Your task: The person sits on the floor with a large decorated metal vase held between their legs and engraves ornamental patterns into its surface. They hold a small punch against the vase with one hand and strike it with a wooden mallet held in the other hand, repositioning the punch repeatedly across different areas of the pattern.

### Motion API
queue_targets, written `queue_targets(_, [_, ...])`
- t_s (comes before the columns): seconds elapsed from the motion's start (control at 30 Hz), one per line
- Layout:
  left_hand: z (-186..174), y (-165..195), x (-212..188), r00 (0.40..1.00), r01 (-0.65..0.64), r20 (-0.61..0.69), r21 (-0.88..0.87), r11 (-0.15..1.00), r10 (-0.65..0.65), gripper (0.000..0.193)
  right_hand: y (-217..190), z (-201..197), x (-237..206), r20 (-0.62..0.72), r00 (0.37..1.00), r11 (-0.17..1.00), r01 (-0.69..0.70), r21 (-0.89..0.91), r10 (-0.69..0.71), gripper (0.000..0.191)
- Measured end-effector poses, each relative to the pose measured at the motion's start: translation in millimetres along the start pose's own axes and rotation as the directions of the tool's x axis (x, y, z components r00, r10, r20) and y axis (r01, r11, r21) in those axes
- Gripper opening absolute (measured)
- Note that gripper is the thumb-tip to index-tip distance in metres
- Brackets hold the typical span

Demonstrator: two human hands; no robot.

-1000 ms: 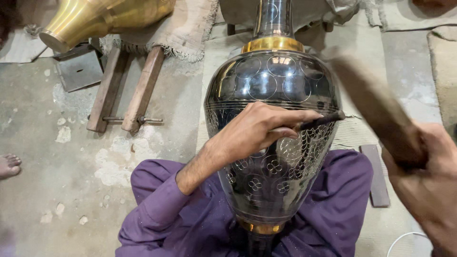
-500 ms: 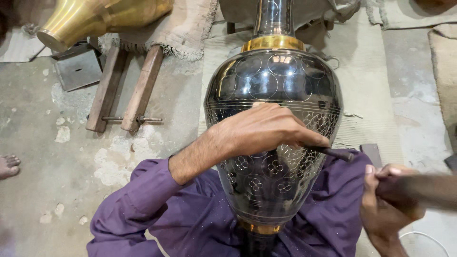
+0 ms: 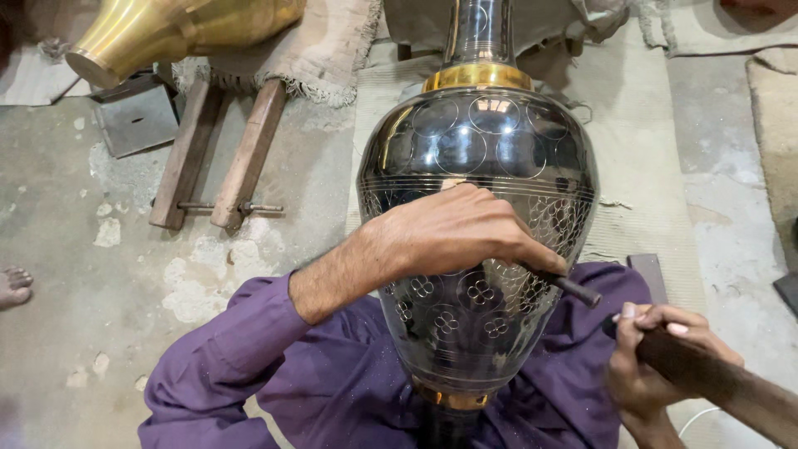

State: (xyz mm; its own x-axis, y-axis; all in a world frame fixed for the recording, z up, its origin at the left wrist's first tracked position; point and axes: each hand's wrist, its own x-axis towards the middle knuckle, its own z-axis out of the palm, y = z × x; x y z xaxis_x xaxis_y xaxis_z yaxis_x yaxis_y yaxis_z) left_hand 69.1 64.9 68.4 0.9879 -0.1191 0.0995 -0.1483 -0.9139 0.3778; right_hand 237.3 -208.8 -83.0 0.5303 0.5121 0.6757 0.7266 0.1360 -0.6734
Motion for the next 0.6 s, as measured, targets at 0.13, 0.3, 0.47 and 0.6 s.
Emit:
queue_targets(0.13, [-1, 0, -4, 0.999, -0.028, -0.042, -0.004, 1.0, 0.027, 0.042, -2, 3, -3, -0.005, 0.999, 0.993, -0.046, -0.104, 0.046, 0.027])
queue_targets(0.3, [3, -6, -10, 0.981, -0.09, -0.17, 0.023, 0.996, 0.093, 0.042, -14, 7, 6, 0.072, 0.98, 0.943, -0.158, -0.292, 0.186, 0.029])
queue_targets(0.47, [10, -19, -11, 0.949, 0.045, -0.302, -0.158, 0.986, -0.092, 0.053, -29, -3, 31, 0.191, 0.877, 0.882, -0.383, -0.274, 0.44, 0.038])
queue_targets(0.6, [15, -26, -2, 0.941, -0.028, -0.326, -0.348, 0.937, -0.093, 0.06, -39, -12, 46, 0.258, 0.93, 0.943, -0.19, -0.273, 0.262, 0.072])
